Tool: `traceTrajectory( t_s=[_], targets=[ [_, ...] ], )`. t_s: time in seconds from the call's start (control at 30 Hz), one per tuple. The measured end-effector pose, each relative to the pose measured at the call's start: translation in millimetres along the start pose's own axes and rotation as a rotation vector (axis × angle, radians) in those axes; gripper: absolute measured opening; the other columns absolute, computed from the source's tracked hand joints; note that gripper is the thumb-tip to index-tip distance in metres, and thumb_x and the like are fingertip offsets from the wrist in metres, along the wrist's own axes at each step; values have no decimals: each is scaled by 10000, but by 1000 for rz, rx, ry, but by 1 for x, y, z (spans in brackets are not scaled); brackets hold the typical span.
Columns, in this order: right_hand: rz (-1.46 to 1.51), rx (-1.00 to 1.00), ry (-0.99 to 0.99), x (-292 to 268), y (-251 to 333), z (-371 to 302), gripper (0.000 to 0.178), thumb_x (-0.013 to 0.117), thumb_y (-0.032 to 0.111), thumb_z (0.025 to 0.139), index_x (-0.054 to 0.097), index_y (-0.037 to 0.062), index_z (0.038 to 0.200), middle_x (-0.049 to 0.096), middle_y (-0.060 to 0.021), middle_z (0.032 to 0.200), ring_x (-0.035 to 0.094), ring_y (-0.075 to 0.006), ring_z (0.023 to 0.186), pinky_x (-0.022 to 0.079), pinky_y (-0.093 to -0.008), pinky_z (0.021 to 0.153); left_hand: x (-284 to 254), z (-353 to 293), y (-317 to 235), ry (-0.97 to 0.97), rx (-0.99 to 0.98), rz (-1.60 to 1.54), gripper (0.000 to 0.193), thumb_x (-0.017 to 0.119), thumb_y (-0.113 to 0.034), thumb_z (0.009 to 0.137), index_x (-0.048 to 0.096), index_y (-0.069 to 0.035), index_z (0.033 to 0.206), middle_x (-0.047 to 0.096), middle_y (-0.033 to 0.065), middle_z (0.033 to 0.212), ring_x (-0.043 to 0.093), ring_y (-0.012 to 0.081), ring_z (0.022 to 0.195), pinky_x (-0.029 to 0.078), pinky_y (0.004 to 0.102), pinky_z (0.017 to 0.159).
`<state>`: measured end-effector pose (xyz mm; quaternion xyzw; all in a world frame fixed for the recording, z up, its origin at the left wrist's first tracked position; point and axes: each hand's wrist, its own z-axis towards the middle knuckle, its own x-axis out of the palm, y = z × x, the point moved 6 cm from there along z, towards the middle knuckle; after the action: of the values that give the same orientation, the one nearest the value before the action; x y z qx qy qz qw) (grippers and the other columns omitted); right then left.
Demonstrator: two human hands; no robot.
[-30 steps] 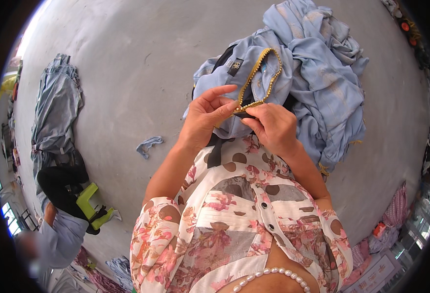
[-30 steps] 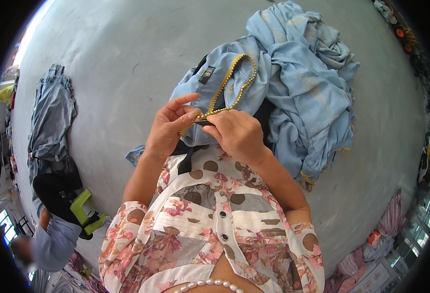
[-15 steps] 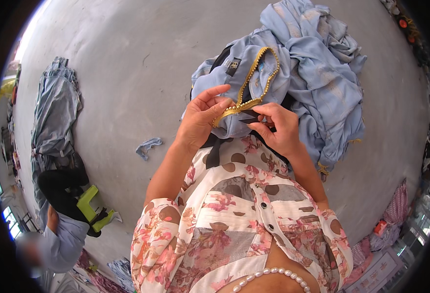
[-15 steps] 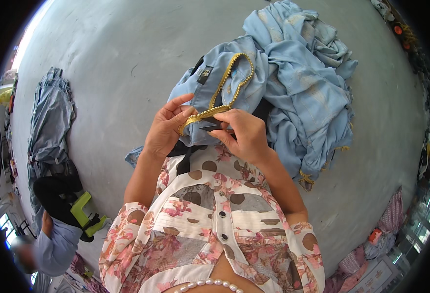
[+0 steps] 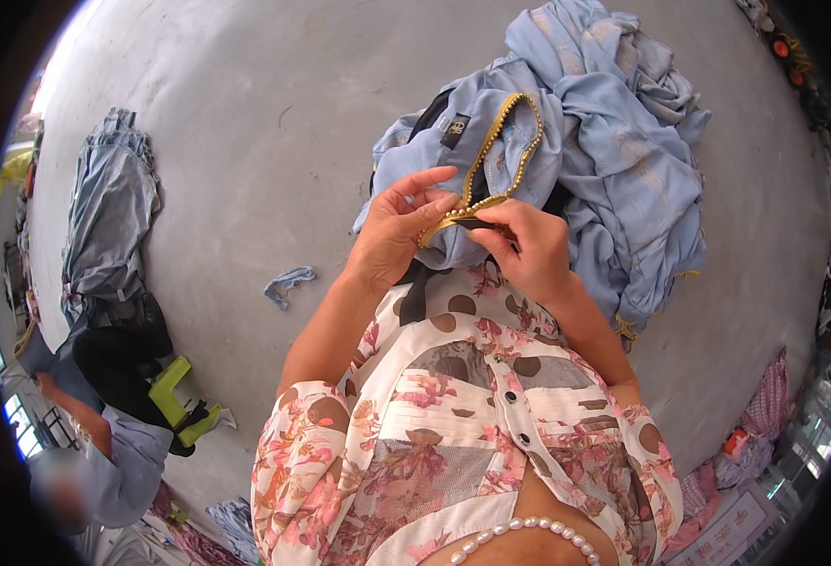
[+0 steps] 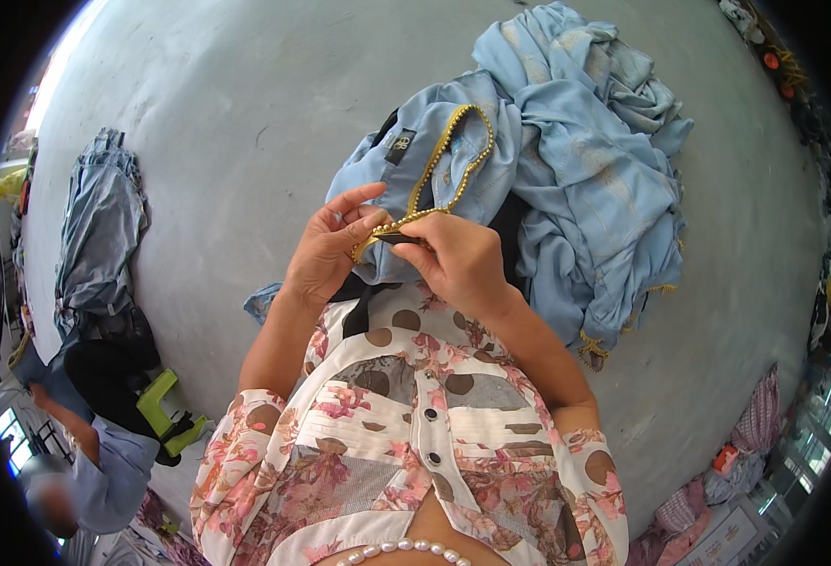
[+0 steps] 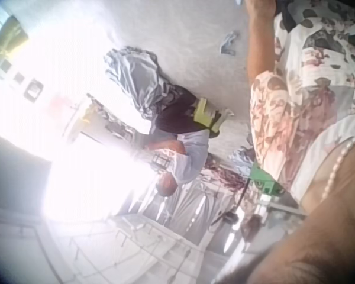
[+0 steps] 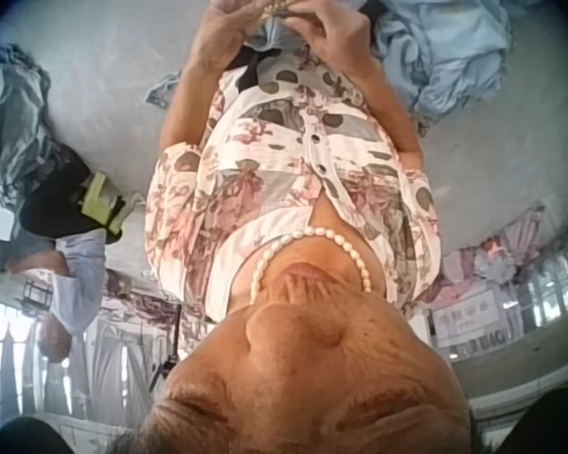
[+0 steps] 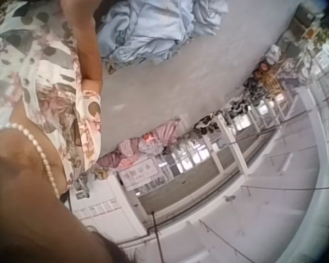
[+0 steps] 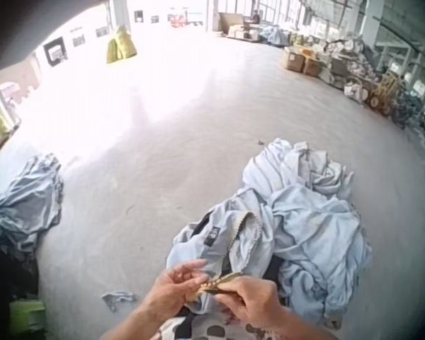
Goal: The person sits on the floor and uses small scissors to trim loose threads and excess fabric from the edges of a light blue garment with gold trim. The person repeatedly lifts and repositions sections of the fabric to access different areas for trimming.
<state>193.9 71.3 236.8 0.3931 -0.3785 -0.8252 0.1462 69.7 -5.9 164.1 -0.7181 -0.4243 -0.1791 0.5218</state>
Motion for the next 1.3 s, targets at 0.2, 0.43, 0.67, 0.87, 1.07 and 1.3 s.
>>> traceTrajectory(
  t_s=[0.2,0.43,0.67,0.87,1.07,1.3],
  targets=[
    [609,407,-307,-28,-33,-9,255,655,111,864,522,-8,1047,596,-36,921,530,-38,766,420,-164,653,-8,0,-1,-34,48,25,348,640,-39,845,554,-4,1180,653,64,923,620,123,873,483,239,796],
    [-5,575,-351,-51,-133,12,518,747,270,772,544,-36,1137,633,-102,986,585,-92,768,460,-210,670,7,-8,14,45,16,251,292,641,-64,854,585,-12,1136,642,40,905,615,102,849,478,227,783],
    [85,667,-192,-26,-199,16,276,710,172,748,632,-43,902,648,-68,726,598,-114,656,465,-259,608,9,-4,41,139,-87,628,277,615,-97,888,579,6,1143,633,37,958,587,80,865,479,215,785],
    [64,425,-326,-38,-130,19,144,644,-24,739,625,5,878,621,-44,747,573,-87,621,447,-231,570,-3,7,37,56,-60,546,342,528,-214,944,534,3,1209,611,52,1034,580,115,925,483,248,780],
    [-185,-24,-167,1,-43,6,353,610,-97,614,609,67,927,618,-79,850,624,-266,750,519,-336,632,12,39,38,-8,44,146,440,430,-423,958,518,-37,1149,581,74,1092,562,156,963,450,323,833],
    [168,265,-309,-2,-60,-18,191,632,-42,734,607,27,910,652,-39,813,582,-110,628,464,-225,570,-20,79,50,-127,-85,-302,285,434,-244,947,513,-40,1129,609,115,1090,611,264,969,506,419,812]
  ],
)
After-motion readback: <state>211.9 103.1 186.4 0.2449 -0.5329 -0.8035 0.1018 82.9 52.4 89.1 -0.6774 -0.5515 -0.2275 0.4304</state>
